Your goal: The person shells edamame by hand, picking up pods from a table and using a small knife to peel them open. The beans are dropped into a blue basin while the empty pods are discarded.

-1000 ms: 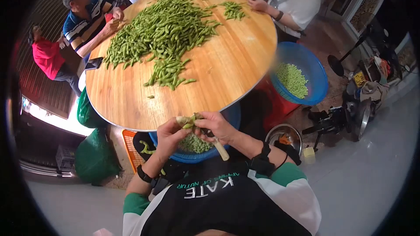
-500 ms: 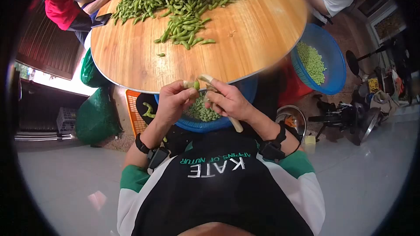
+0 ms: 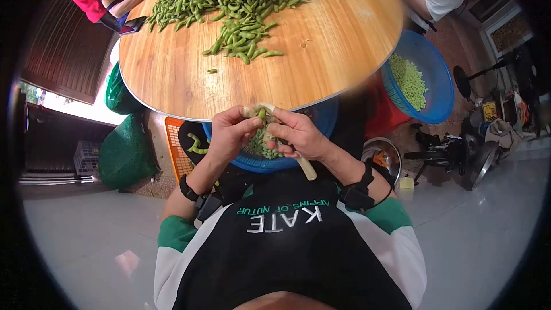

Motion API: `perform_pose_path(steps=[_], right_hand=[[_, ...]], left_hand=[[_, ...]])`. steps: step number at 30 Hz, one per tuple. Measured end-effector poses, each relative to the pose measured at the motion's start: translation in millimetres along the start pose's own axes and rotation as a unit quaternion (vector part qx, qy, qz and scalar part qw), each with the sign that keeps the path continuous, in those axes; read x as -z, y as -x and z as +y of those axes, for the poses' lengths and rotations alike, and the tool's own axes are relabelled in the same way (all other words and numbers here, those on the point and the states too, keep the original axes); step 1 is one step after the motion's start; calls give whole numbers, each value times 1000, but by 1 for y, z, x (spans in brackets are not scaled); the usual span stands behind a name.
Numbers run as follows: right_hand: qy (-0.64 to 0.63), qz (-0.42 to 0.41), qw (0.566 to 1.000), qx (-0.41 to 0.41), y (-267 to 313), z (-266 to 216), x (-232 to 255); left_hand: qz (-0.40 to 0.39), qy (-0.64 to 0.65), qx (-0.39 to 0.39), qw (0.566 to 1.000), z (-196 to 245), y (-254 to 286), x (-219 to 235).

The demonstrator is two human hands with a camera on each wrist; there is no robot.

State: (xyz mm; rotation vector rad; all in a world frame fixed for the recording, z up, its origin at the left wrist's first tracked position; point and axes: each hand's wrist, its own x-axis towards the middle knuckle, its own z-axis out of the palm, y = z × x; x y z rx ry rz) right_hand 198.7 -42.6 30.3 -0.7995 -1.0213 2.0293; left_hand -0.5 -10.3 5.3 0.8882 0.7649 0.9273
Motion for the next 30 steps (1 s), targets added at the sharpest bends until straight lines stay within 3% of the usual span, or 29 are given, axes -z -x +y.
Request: perform_pose_path(steps=[8, 11, 13, 17, 18, 19, 22, 23, 25, 26, 28, 29, 30], right_hand=[[18, 7, 999, 25, -3, 10, 4], [22, 6, 999, 49, -5, 15, 9], [37, -10, 997, 74, -8, 19, 16], [10, -43, 998, 43, -11, 15, 22], [210, -5, 959, 193, -17, 21, 22], [396, 36, 857, 329, -19, 25, 20], [444, 72, 824, 346, -16, 25, 16], [442, 72, 825, 344, -15, 24, 14], [385, 118, 876, 266, -11, 21, 11], [386, 118, 875, 268, -12, 21, 13], [323, 143, 909, 220, -12, 25, 13], [321, 144, 910, 220, -9, 25, 12], [328, 150, 906, 222, -8, 21, 11]], left_hand=[[25, -63, -56, 996, 2, 6, -10], [8, -36, -42, 998, 3, 3, -5], [-48, 63, 31, 996, 2, 0, 1], [-45, 99, 53, 993, 2, -1, -5], [-40, 119, 76, 989, -2, -3, -3], [-37, 139, 101, 984, -5, -3, -2], [-29, 98, 78, 992, -10, -1, -5], [-27, 98, 79, 992, -11, -1, -6], [-14, 15, 61, 998, -11, -4, -9], [-15, 14, 58, 998, -11, -5, -11], [13, -83, 6, 996, -12, -1, -15], [13, -85, 8, 996, -11, 3, -13], [23, -189, -16, 982, -7, 6, -7]])
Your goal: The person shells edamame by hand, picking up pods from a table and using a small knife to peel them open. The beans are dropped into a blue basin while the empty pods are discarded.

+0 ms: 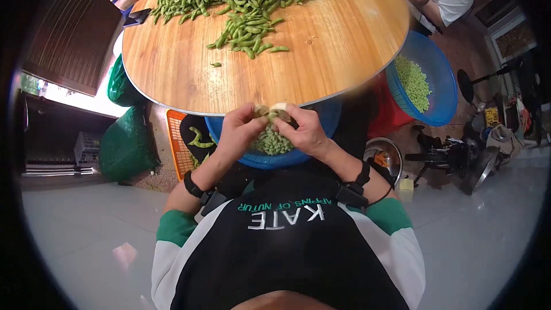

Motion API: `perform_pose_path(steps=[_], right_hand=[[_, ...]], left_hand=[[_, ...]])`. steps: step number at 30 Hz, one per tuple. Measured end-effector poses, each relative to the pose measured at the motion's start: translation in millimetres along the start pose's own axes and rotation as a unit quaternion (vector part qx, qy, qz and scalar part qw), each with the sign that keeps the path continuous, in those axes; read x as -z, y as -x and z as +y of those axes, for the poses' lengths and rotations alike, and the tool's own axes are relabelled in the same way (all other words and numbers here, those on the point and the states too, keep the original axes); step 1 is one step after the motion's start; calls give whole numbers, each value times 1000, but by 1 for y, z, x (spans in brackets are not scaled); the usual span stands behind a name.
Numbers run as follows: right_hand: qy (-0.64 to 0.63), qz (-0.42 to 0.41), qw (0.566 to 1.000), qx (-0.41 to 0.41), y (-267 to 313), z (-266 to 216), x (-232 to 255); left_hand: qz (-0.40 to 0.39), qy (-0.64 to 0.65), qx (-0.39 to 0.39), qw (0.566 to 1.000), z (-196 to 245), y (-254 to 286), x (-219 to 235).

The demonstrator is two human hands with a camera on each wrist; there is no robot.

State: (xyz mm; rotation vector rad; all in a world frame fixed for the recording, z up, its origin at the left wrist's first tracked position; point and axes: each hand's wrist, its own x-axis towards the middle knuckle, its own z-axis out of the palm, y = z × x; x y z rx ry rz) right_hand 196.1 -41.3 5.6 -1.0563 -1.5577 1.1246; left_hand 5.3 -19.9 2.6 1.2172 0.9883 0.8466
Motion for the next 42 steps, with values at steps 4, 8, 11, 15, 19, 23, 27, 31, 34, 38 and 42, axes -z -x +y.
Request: perform_pose_path(steps=[4, 8, 11, 15, 19, 23, 27, 31, 34, 38, 42], right_hand=[[102, -84, 990, 54, -3, 3, 14], [97, -90, 991, 26, -2, -6, 8], [30, -106, 994, 8, -5, -2, 9], [-55, -83, 992, -75, -10, -18, 16], [-117, -80, 982, -127, -10, -10, 26], [-177, -53, 971, -149, -8, -18, 23], [-161, -52, 978, -125, -12, -13, 23], [-232, -57, 957, -165, -23, -24, 20], [-315, -103, 929, -167, -24, -20, 15], [-355, -121, 907, -192, -20, -21, 13], [-376, -130, 897, -191, -18, -20, 11]], left_hand=[[4, -350, -123, 929, 36, 35, 51], [67, -635, -235, 733, 69, 51, 81], [83, -470, -164, 863, 66, 9, 84], [36, -497, -321, 805, 67, -80, 67], [28, -571, -311, 759, 43, -140, 67], [79, -520, -387, 757, 34, -139, 70], [76, -283, -206, 934, 41, -105, 59], [8, 5, -14, 1000, 57, -62, 31], [-43, 39, 49, 997, 49, -44, 21], [-60, 89, 69, 992, 37, -37, 15], [-67, 114, 78, 988, 27, -38, 18]])
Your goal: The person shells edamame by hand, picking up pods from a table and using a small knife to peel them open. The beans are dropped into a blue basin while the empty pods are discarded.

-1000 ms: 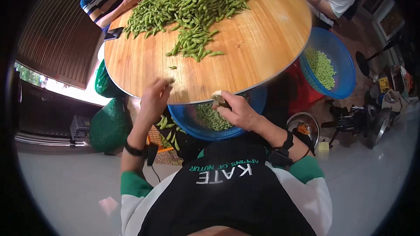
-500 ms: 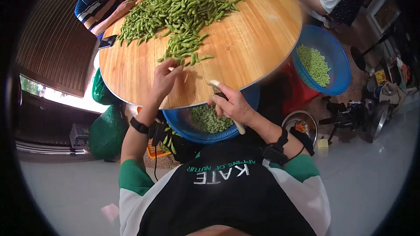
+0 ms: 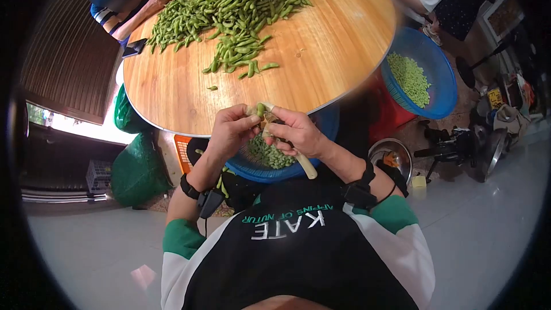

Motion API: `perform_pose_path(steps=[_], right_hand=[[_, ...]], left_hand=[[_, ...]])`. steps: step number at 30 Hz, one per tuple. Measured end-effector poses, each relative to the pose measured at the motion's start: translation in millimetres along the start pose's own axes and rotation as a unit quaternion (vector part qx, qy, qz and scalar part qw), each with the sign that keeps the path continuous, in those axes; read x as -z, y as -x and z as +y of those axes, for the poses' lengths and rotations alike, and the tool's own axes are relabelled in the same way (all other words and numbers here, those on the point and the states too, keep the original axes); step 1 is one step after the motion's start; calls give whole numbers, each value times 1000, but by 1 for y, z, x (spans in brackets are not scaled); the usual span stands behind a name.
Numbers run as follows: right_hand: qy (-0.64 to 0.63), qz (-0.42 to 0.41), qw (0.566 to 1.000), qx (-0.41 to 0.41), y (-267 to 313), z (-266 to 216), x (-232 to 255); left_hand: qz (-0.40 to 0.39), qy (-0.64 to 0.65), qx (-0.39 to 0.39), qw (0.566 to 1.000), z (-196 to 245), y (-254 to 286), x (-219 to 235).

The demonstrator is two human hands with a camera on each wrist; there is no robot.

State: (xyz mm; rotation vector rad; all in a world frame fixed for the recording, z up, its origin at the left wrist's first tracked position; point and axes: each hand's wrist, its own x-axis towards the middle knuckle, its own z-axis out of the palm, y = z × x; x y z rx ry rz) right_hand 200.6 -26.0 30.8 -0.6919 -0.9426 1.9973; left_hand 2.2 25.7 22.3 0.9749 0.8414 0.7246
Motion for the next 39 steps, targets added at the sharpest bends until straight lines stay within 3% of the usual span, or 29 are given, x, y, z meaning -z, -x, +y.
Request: perform_pose_path(steps=[9, 11, 12, 14, 18, 20, 22, 24, 25, 26, 27, 28, 30, 31, 33, 34, 35, 36, 38, 39], right_hand=[[2, 38, 999, 12, -3, 10, -5], [35, 87, 995, 39, -5, 15, -6], [36, 87, 995, 39, -5, 13, -6], [-76, 64, 995, 0, -3, 9, -5], [-101, 6, 995, -3, -1, 11, 7], [-155, -77, 985, -10, -3, 13, 14], [-114, -57, 992, -2, -2, 11, 12], [-147, 36, 988, -10, -3, 10, 8], [-145, 43, 988, -12, -3, 10, 7], [-144, 42, 989, -12, -4, 10, 6], [-148, 55, 987, -17, -4, 12, 4], [-153, 67, 986, -22, -4, 13, 3], [-162, 74, 984, -19, -4, 12, -2], [-171, 82, 982, -16, -4, 12, -4], [-148, 84, 985, -3, -2, 15, -5], [-126, 87, 988, 10, -3, 15, -4], [-123, 85, 989, 12, -3, 14, -4], [-94, 75, 993, 21, -2, 13, -3], [-66, 65, 995, 31, -1, 13, -4], [26, 108, 993, 33, -1, 11, -7]], left_hand=[[26, 29, -48, 998, -14, 4, -5], [46, -17, -151, 987, -21, 2, -9], [46, -16, -152, 987, -20, 2, -8], [13, 39, -76, 996, -16, 0, -2], [-56, 173, 8, 983, -7, 5, -3], [-209, 335, 79, 915, -12, 1, 0], [-213, 329, 80, 917, -10, 0, -4], [-11, 117, 7, 993, -8, 3, -14], [-12, 116, 4, 993, -12, 2, -16], [55, -118, -170, 977, -19, 2, -17], [115, -341, -328, 873, -19, 3, -20], [114, -342, -328, 873, -18, 3, -19], [111, -493, -458, 731, -10, 5, -16], [111, -494, -459, 730, -13, 5, -17], [123, -348, -362, 856, -18, 5, -21], [123, -348, -365, 855, -14, 7, -21], [94, -192, -240, 947, -9, 9, -20], [60, -25, -102, 993, -4, 11, -21], [52, -35, -96, 993, -8, 10, -19], [62, -51, -98, 992, -9, 10, -21]])
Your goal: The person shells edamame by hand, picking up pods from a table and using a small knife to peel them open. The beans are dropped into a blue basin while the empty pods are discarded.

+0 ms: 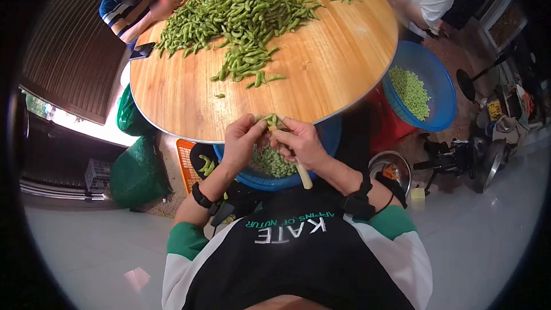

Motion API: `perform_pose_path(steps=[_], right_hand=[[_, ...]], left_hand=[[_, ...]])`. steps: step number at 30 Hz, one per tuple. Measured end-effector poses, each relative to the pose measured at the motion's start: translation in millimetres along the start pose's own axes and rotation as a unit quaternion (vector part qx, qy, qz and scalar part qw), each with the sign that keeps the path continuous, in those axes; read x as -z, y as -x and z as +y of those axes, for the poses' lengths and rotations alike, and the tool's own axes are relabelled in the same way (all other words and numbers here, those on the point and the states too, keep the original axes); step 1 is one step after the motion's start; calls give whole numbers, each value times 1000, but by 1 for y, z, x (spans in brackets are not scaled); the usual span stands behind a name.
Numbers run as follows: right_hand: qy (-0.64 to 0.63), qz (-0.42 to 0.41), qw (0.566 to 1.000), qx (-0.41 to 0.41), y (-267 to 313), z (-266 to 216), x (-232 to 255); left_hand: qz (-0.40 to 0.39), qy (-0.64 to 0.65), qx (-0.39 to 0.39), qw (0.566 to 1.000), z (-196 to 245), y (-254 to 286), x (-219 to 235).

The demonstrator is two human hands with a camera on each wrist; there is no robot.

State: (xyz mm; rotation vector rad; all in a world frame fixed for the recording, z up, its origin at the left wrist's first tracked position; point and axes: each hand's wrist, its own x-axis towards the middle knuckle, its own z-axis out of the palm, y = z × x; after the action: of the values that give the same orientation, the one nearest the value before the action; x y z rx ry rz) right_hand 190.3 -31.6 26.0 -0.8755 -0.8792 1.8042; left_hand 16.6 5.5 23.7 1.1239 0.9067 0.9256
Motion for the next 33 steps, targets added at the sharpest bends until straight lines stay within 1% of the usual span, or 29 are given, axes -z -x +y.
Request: perform_pose_path(steps=[1, 2, 3, 4, 5, 6, 7, 8, 9, 11, 12, 13, 14, 16, 17, 19, 20, 21, 22, 24, 25, 26, 27, 28, 29, 30, 31, 32, 33], right_hand=[[92, 40, 995, 12, -2, -2, -2], [92, 39, 995, 15, -3, 0, -4], [211, 95, 966, 118, -6, 3, -4], [325, 149, 908, 219, -8, 4, -3], [327, 146, 905, 229, -9, 4, -2], [408, 142, 859, 276, -8, 4, -1], [485, 137, 800, 326, -8, 3, 1], [488, 106, 795, 344, -10, 2, 6], [487, 88, 797, 346, -11, 3, 9], [507, 85, 788, 340, -7, 4, 9], [512, 85, 783, 343, -5, 3, 7], [518, 86, 779, 344, -3, 4, 6], [518, 88, 773, 356, -3, 7, 6], [496, 66, 808, 311, -3, 9, 10], [459, 41, 854, 242, 1, 7, 12], [438, 14, 862, 255, 6, 9, 12], [470, 11, 840, 271, 10, 4, 9], [466, 13, 841, 275, 9, 3, 10], [470, 5, 842, 267, 9, 3, 13], [471, -1, 843, 261, 6, 1, 11], [433, 25, 862, 261, 6, -4, 9], [395, 52, 880, 258, 7, -8, 8], [394, 55, 882, 254, 7, -12, 9], [307, 75, 929, 190, 6, -18, 11], [217, 94, 964, 120, 6, -24, 13], [207, 110, 965, 119, -1, -24, 25], [195, 126, 967, 108, -5, -21, 37], [185, 145, 964, 128, -3, -28, 36], [176, 163, 959, 149, -6, -35, 36]], left_hand=[[8, -17, -4, 1000, 1, 0, -2], [15, -27, 0, 1000, 2, 1, -4], [14, -29, -3, 999, 0, 4, -6], [32, -124, -43, 991, -4, 6, -8], [51, -218, -87, 971, -7, 6, -8], [65, -272, -113, 954, -11, 7, -8], [67, -292, -115, 947, -9, 10, -10], [67, -335, -142, 929, -4, 13, -11], [64, -331, -122, 933, -6, 14, -11], [55, -332, -118, 934, -1, 19, -10], [53, -341, -132, 929, 2, 22, -11], [34, -316, -109, 942, 6, 28, -12], [15, -350, -118, 929, 11, 33, -10], [-11, -398, -129, 908, 23, 48, -1], [-19, -417, -132, 899, 29, 56, 9], [-31, -515, -175, 839, 25, 71, 42], [-28, -567, -137, 812, 20, 81, 61], [-24, -617, -97, 781, 16, 88, 79], [-25, -621, -97, 777, 13, 95, 92], [-100, -738, -98, 660, 11, 101, 114], [-103, -740, -97, 657, 11, 98, 122], [-143, -759, -27, 634, 7, 96, 129], [-183, -771, 44, 608, 8, 96, 130], [-190, -762, -11, 619, 11, 100, 133], [-150, -778, -41, 609, 14, 96, 129], [-112, -788, -66, 601, 14, 93, 124], [-102, -735, -54, 668, 13, 78, 125], [-96, -585, -126, 796, 31, 71, 116], [-74, -564, -99, 816, 47, 64, 105]])
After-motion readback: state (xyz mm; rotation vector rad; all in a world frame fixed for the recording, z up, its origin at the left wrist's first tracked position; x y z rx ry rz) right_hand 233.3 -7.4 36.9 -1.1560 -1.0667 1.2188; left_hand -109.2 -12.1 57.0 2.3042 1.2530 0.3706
